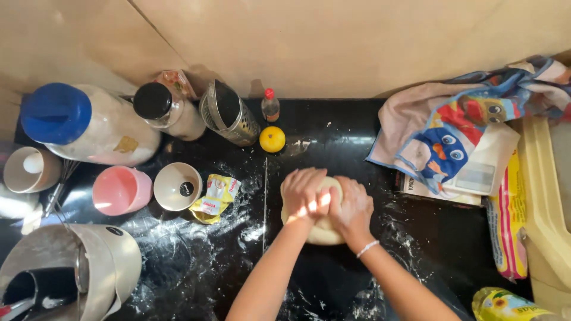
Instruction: The person is kneading a ball of dough on a floured black countertop.
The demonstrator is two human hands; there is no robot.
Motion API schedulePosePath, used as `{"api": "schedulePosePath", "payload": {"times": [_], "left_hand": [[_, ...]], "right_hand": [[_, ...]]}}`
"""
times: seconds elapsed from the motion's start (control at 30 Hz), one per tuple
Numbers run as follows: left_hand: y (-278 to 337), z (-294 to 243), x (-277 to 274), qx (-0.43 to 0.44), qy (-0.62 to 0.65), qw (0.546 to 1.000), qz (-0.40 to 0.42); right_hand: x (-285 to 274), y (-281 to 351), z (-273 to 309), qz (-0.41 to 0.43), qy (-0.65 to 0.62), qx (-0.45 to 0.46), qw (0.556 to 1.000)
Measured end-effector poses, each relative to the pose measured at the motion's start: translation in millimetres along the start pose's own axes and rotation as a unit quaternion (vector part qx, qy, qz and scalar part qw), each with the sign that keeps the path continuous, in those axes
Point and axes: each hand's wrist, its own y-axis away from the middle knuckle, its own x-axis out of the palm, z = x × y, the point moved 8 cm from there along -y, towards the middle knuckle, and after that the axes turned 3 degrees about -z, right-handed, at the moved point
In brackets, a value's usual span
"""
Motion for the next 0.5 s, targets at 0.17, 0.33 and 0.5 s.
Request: {"api": "schedulePosePath", "payload": {"times": [0.17, 0.33, 0.5], "left_hand": [[-66, 13, 14, -0.118, 0.065, 0.970, 0.202], [-58, 26, 61, -0.346, 0.464, 0.693, 0.431], [-15, 56, 47, -0.352, 0.043, 0.771, 0.528]], "right_hand": [[-10, -36, 8, 0.160, -0.036, 0.177, 0.970], [51, 41, -11, 0.099, 0.138, -0.174, 0.970], [26, 88, -47, 0.231, -0.172, 0.319, 0.903]]}}
